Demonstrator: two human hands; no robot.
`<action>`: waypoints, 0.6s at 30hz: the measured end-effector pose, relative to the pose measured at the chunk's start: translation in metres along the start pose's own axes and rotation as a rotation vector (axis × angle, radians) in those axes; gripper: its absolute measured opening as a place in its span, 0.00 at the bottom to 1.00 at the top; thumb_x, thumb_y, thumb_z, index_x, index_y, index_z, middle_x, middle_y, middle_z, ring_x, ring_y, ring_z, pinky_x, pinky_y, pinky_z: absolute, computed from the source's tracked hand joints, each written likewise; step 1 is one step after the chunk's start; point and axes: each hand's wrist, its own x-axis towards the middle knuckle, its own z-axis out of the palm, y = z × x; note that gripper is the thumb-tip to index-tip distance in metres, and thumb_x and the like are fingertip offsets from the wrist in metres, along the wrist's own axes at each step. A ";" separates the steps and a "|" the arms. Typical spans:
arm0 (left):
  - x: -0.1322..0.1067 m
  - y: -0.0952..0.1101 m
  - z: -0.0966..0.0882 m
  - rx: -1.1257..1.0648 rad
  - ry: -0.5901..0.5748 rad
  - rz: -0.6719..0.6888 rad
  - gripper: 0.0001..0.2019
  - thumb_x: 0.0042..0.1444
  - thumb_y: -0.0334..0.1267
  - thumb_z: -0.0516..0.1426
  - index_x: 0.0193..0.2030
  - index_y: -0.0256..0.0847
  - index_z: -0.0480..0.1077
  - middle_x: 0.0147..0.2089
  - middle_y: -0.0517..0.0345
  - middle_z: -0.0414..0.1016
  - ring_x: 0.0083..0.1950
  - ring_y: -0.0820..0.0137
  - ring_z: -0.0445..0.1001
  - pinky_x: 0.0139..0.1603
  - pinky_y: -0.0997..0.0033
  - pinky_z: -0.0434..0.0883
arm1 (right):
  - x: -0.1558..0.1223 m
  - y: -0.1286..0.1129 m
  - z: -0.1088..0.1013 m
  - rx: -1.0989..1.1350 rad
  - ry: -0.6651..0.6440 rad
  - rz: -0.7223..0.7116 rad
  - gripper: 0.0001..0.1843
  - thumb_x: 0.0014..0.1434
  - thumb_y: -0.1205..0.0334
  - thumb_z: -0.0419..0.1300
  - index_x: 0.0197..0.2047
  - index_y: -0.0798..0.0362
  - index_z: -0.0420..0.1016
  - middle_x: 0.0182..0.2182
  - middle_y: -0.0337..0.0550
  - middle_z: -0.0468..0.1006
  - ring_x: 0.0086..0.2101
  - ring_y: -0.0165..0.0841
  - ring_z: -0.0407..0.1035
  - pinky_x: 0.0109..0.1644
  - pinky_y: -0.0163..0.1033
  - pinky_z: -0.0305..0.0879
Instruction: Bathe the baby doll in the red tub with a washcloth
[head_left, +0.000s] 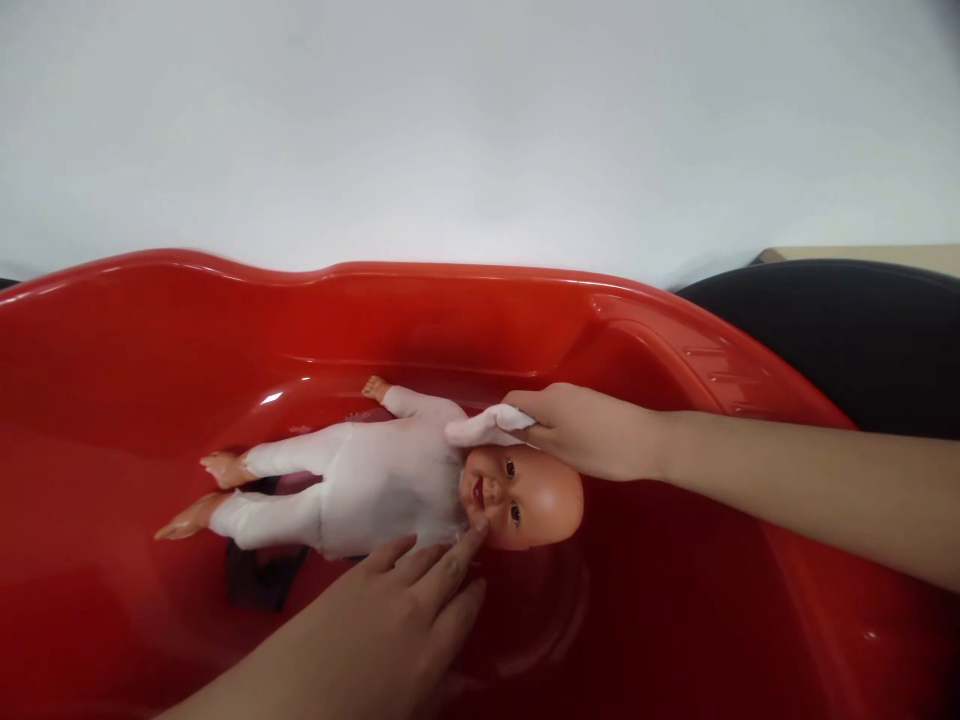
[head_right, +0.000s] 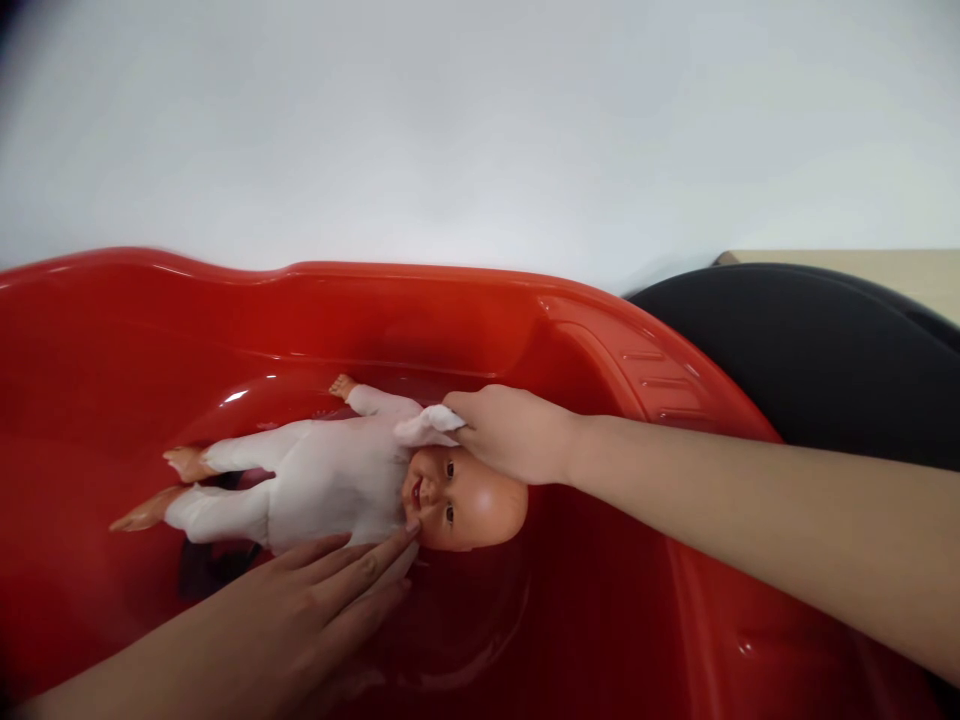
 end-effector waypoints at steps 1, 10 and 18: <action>0.000 0.000 0.001 0.003 -0.002 -0.002 0.21 0.67 0.46 0.54 0.61 0.44 0.78 0.71 0.49 0.70 0.57 0.61 0.79 0.55 0.65 0.75 | 0.000 0.000 0.000 -0.030 -0.001 0.025 0.14 0.71 0.53 0.51 0.41 0.52 0.73 0.45 0.48 0.83 0.41 0.39 0.76 0.42 0.40 0.67; 0.000 0.000 -0.001 -0.012 0.005 0.008 0.21 0.68 0.47 0.54 0.61 0.43 0.78 0.70 0.48 0.71 0.57 0.60 0.80 0.54 0.64 0.76 | -0.001 0.000 0.000 0.005 -0.021 0.009 0.13 0.70 0.52 0.51 0.40 0.51 0.71 0.44 0.46 0.82 0.40 0.38 0.76 0.42 0.40 0.66; 0.002 0.003 0.003 -0.088 0.119 -0.038 0.17 0.69 0.53 0.53 0.52 0.56 0.81 0.47 0.67 0.86 0.39 0.69 0.81 0.45 0.71 0.76 | 0.003 0.004 0.001 -0.148 0.101 0.124 0.15 0.71 0.52 0.49 0.45 0.51 0.71 0.44 0.49 0.82 0.38 0.39 0.75 0.39 0.39 0.64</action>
